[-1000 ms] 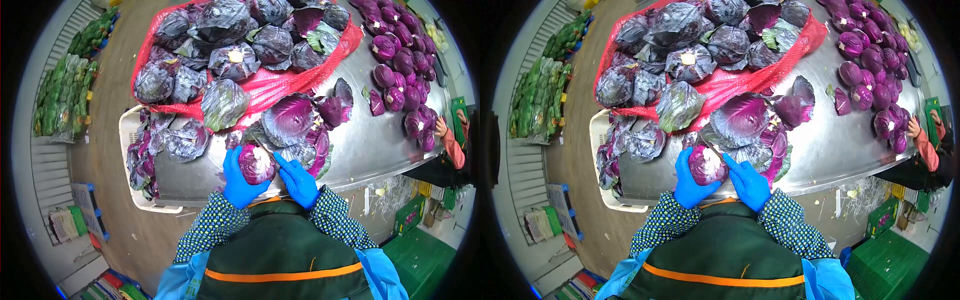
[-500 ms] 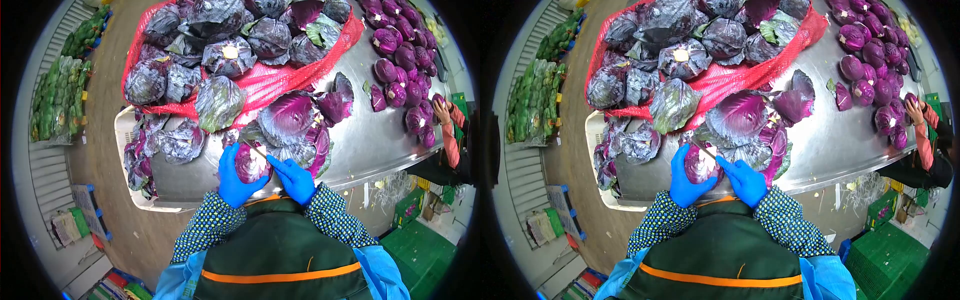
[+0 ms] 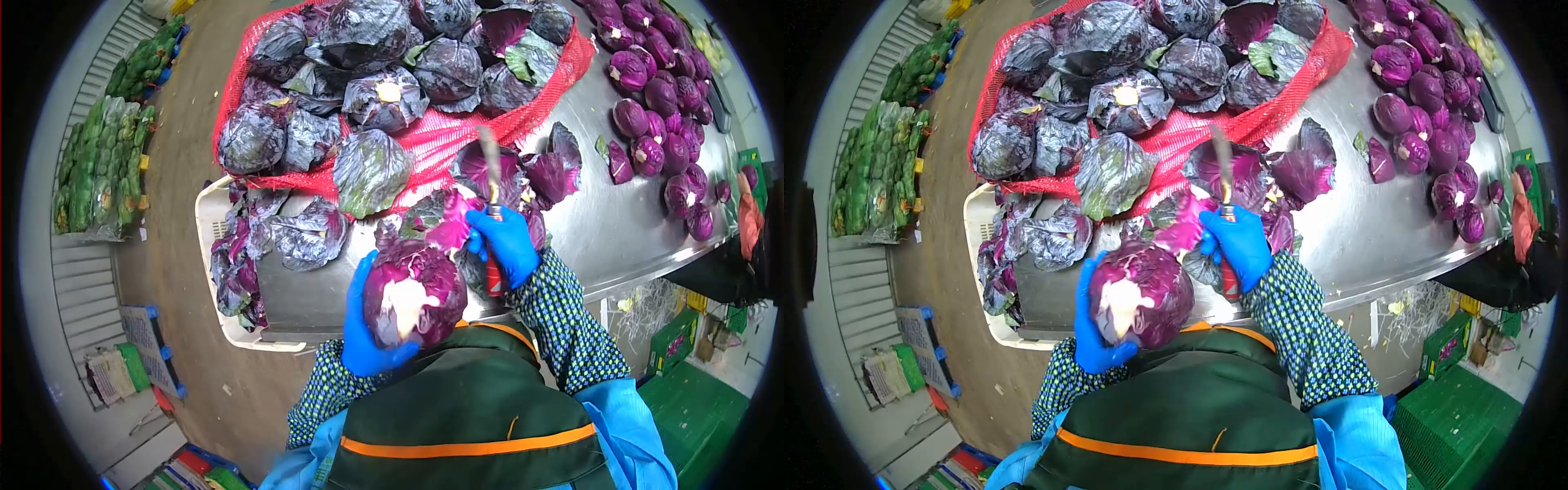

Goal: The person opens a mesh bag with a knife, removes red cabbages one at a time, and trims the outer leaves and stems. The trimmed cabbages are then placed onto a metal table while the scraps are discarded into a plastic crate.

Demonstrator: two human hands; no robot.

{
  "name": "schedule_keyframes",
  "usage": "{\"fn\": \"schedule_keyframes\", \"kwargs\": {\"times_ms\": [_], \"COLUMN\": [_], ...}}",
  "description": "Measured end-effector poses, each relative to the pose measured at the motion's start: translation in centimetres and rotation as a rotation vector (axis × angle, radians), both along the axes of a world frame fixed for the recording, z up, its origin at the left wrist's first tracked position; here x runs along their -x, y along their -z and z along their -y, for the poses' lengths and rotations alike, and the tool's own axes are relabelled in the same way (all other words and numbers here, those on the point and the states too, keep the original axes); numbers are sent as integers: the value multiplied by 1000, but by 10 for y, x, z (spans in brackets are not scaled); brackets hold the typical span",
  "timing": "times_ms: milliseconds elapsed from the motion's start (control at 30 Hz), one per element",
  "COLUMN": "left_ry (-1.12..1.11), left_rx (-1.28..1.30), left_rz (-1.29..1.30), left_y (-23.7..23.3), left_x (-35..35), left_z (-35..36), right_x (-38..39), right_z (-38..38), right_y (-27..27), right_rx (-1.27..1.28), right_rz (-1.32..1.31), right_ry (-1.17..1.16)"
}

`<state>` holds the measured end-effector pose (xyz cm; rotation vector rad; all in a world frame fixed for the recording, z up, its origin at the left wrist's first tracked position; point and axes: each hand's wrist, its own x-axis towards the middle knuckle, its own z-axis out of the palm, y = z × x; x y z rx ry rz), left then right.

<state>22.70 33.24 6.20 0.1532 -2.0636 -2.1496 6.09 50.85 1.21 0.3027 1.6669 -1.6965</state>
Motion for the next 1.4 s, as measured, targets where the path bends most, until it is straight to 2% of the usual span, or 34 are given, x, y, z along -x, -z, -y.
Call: {"fn": "schedule_keyframes", "kwargs": {"times_ms": [67, 133, 167, 200, 233, 267, 300, 333, 400, 433, 467, 500, 533, 600, 633, 667, 700, 733, 767, 800, 833, 867, 933, 967, 1000, 1067, 1100, 1133, 1167, 1200, 1267, 1300, 1333, 1400], "left_ry": [-50, -191, -227, -258, -255, -170, -90, -97, 307, 252, 254, 99, -54, -117, -55, 8, -52, 65, -115, -18, 123, 109, 109, 43, 46, -141, -167, -193, -171, -145, -139, -139, -147, -138], "left_rx": [447, 374, 419, 462, 464, 641, 816, 815, 1023, 1109, 1111, 936, 746, -106, -309, -513, -766, -876, -980, -1222, -1489, -1503, -1193, -1216, -1202, -620, -395, -180, 165, 515, 513, 500, 504, 39], "left_rz": [-78, -180, -216, -250, -253, -147, -37, -36, -228, -485, -484, -142, 188, 396, 534, 668, 675, 697, 486, 466, 485, 493, 520, 555, 540, 307, 176, 135, 77, 8, -54, -102, -103, -113], "left_y": [-35, -24, -26, -30, -42, -62, -72, -73, -75, -73, -70, -65, -59, -25, 7, 44, 82, 154, 70, 37, 12, 1, -10, -8, -12, -23, -19, -21, -24, -28, -32, -33, -33, -30], "left_x": [12, 18, 21, 26, 32, 41, 48, 54, 62, 68, 71, 74, 79, 106, 101, 95, 75, 40, 44, 32, 16, 12, 9, 8, 11, 13, 16, 16, 16, 16, 18, 18, 17, 15], "left_z": [-4, -18, -19, -18, -17, -13, -7, -1, 12, 12, 18, 28, 38, 58, 68, 76, 73, 90, 35, 16, 6, -5, -23, -19, -17, -19, -16, -16, -13, -9, -2, -1, 0, 4], "right_x": [-17, -36, -53, -52, -49, -47, -45, -44, -47, -53, -59, -68, -75, -82, -81, -77, -72, -67, -60, -56, -55, -58, -47, -38, -36, -43, -45, -41, -39, -37, -30, -36, -21, -11], "right_z": [5, -27, -21, -22, -23, -25, -27, -30, -37, -43, -48, -53, -58, -53, -50, -48, -44, -41, -39, -37, -46, -48, -48, -46, -37, -22, -20, -11, -3, 4, 16, 9, 8, -4], "right_y": [-43, -39, -46, -46, -47, -48, -52, -58, -52, -30, -8, 11, 37, 21, 12, 2, -9, -21, -35, -42, -26, -28, -43, -57, -75, -71, -75, -99, -112, -113, -106, -116, -137, -134], "right_rx": [346, 886, 841, 843, 718, 589, 589, 533, 478, 571, 663, 688, 1076, 1136, 1139, 1043, 948, 931, 930, 921, 880, 870, 622, 461, 277, 244, 239, 101, -41, -22, 240, 158, 110, 293], "right_rz": [156, 422, 547, 545, 408, 272, 269, 208, 151, 252, 351, 463, 730, 829, 829, 675, 519, 458, 332, 207, 103, 121, 24, 34, 67, -491, -486, -774, -1054, -1137, -893, -414, -230, -125], "right_ry": [281, 10, 81, 81, -2, -86, -92, -127, -160, -130, -100, -13, -41, 80, 79, 46, 16, 25, -13, -46, -83, -82, -296, -321, -188, 77, 86, -40, -175, -261, -104, 180, 141, 247]}}
